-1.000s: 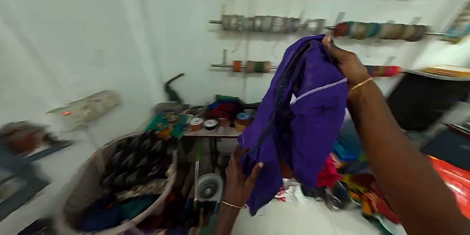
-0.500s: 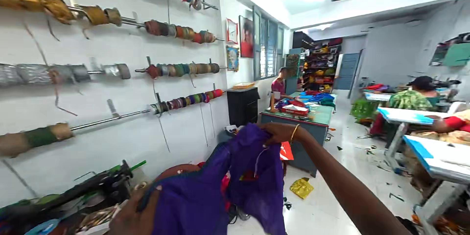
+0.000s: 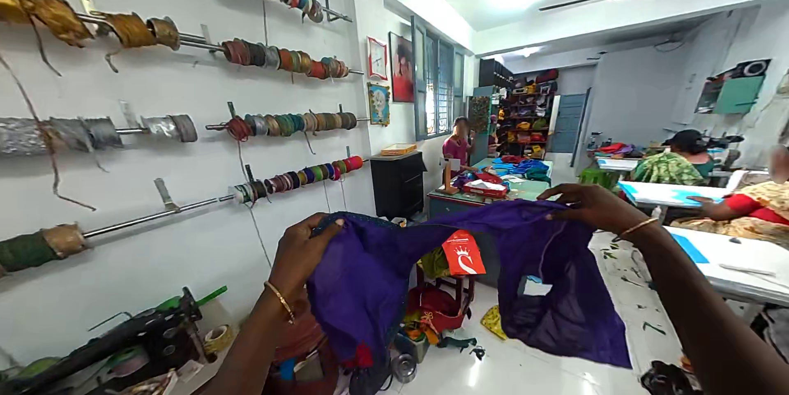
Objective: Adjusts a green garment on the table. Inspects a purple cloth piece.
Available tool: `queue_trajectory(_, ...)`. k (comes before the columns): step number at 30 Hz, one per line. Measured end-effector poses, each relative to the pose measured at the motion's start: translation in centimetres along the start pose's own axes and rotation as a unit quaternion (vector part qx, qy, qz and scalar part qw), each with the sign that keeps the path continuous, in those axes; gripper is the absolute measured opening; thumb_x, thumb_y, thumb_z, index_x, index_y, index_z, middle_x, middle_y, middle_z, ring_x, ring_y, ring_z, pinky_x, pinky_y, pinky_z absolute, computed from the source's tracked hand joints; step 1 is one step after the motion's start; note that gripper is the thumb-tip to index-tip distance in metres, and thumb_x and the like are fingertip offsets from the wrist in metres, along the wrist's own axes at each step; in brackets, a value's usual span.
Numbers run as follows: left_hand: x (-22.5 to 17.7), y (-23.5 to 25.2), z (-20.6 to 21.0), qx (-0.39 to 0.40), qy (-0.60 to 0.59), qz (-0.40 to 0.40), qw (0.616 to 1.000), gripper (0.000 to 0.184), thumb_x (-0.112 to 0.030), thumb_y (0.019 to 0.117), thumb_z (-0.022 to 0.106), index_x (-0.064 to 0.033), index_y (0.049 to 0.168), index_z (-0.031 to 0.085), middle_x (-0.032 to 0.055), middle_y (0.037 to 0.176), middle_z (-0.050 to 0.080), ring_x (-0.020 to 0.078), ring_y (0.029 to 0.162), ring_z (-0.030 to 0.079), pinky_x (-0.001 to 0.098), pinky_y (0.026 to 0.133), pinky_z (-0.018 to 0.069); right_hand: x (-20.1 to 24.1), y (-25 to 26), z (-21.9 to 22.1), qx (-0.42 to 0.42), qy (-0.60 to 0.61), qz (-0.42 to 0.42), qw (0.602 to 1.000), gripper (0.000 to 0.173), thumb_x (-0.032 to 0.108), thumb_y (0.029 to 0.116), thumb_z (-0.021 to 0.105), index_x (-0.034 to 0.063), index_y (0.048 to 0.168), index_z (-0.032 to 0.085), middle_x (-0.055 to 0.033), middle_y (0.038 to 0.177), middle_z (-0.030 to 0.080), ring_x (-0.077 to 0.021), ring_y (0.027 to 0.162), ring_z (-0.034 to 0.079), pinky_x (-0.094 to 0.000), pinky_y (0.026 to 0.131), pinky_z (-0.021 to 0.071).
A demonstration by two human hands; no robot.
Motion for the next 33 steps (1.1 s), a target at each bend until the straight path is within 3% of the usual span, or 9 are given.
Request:
queue_trajectory(4,-1.9,-0.8,1.1,0.075,-0.147,-0.088,0.982,0.024,-0.022,0.1066,0.053,-0.0065,0.106,0.071,0.0051,0.087,0.068,0.0118,0.078,0.062,0.0339,0.071,0.0512,-0.4,-2.4,-0.6,0.008,-0.012,0.027,1.0,0.028,0.002,0.0916,0.073,0.0009,0.119,0.068,-0.014,0.089,0.072,-0.0222,0.082,0.068,-0.043,0.079,0.0556)
queue_trajectory(7,-5.0,-3.1,1.6,0.127,-0.375,-0.202,0.896,0.033,-0.025,0.1083,0.04,-0.0102,0.096,0.067,0.0027,0.078,0.07,0.0085,0.067,0.068,0.0242,0.056,0.0569,-0.8,-3.6,1.5,0.013,-0.068,0.035,0.997,0.027,0.004,0.0932,0.072,-0.0027,0.119,0.069,-0.0192,0.091,0.072,-0.0312,0.083,0.068,-0.0522,0.082,0.0539)
queue_trajectory(10,-7.4,-4.5,2.0,0.112,-0.458,-0.2,0.859,0.031,-0.029,0.1086,0.042,-0.0111,0.105,0.068,0.002,0.083,0.071,0.0082,0.072,0.07,0.0244,0.059,0.0585,-1.1,-4.6,5.8,0.064,-0.091,0.09,0.99,0.043,0.008,0.0923,0.075,-0.0034,0.131,0.062,-0.0256,0.119,0.069,-0.0437,0.105,0.066,-0.0613,0.096,0.0488)
queue_trajectory(12,-8.4,-5.1,2.4,0.078,-0.458,-0.165,0.87,0.027,-0.028,0.1092,0.042,-0.0126,0.117,0.064,0.0002,0.09,0.071,0.0055,0.079,0.07,0.0227,0.065,0.0585,-3.1,-4.4,9.0,0.115,-0.067,0.079,0.988,0.051,0.015,0.0904,0.078,-0.004,0.135,0.061,-0.0265,0.128,0.065,-0.0453,0.115,0.063,-0.0633,0.102,0.0465)
queue_trajectory(14,-8.8,-5.5,2.7,0.056,-0.441,-0.124,0.887,0.028,-0.022,0.1099,0.042,-0.0126,0.133,0.055,-0.0004,0.103,0.068,0.0039,0.089,0.068,0.0218,0.076,0.0569,-4.8,-5.1,12.1,0.152,-0.016,0.007,0.988,0.042,0.019,0.093,0.075,-0.0067,0.125,0.066,-0.0259,0.119,0.068,-0.0413,0.108,0.067,-0.0575,0.094,0.0532)
queue_trajectory(19,-9.4,-7.0,2.9,0.04,-0.426,-0.097,0.899,0.041,-0.007,0.1079,0.044,-0.0142,0.148,0.036,0.0047,0.119,0.062,0.0102,0.094,0.069,0.0271,0.075,0.0599,1.9,-8.2,15.7,0.306,0.012,0.052,0.951,0.04,0.011,0.1018,0.061,-0.0082,0.137,0.057,-0.0278,0.125,0.067,-0.0388,0.114,0.066,-0.05,0.104,0.0477)
queue_trajectory(22,-8.3,-7.7,3.1,0.052,-0.416,-0.093,0.903,0.046,-0.008,0.108,0.045,-0.0171,0.151,0.031,0.0085,0.125,0.06,0.016,0.093,0.07,0.0317,0.072,0.0608,0.3,-8.4,17.5,0.345,0.021,0.037,0.938,0.04,0.015,0.1023,0.062,-0.0022,0.137,0.058,-0.0224,0.122,0.068,-0.0327,0.111,0.068,-0.0478,0.101,0.0511)
queue_trajectory(27,-7.2,-8.0,3.9,0.022,-0.403,-0.111,0.908,0.055,-0.002,0.1057,0.047,-0.0182,0.154,0.025,0.0111,0.13,0.055,0.0203,0.101,0.067,0.0368,0.078,0.0591,3.7,-8.8,17.0,0.329,0.043,-0.015,0.943,0.039,0.016,0.1025,0.061,-0.0031,0.136,0.059,-0.0213,0.121,0.069,-0.029,0.108,0.069,-0.0436,0.098,0.0525)
queue_trajectory(33,-6.5,-8.2,3.8,-0.024,-0.395,-0.073,0.915,0.075,0.01,0.0986,0.05,-0.019,0.158,0.015,0.014,0.149,0.042,0.0261,0.125,0.056,0.0457,0.094,0.0542,7.0,-9.0,17.6,0.346,0.095,-0.069,0.931,0.04,0.016,0.1017,0.063,-0.0039,0.136,0.058,-0.0211,0.121,0.069,-0.0279,0.107,0.068,-0.0427,0.097,0.0527)
Point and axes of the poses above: each hand's wrist, its own y-axis towards the middle knuckle, its own z-axis out of the palm, x = y × z, the point moved 2 cm from there along y, towards the middle knuckle
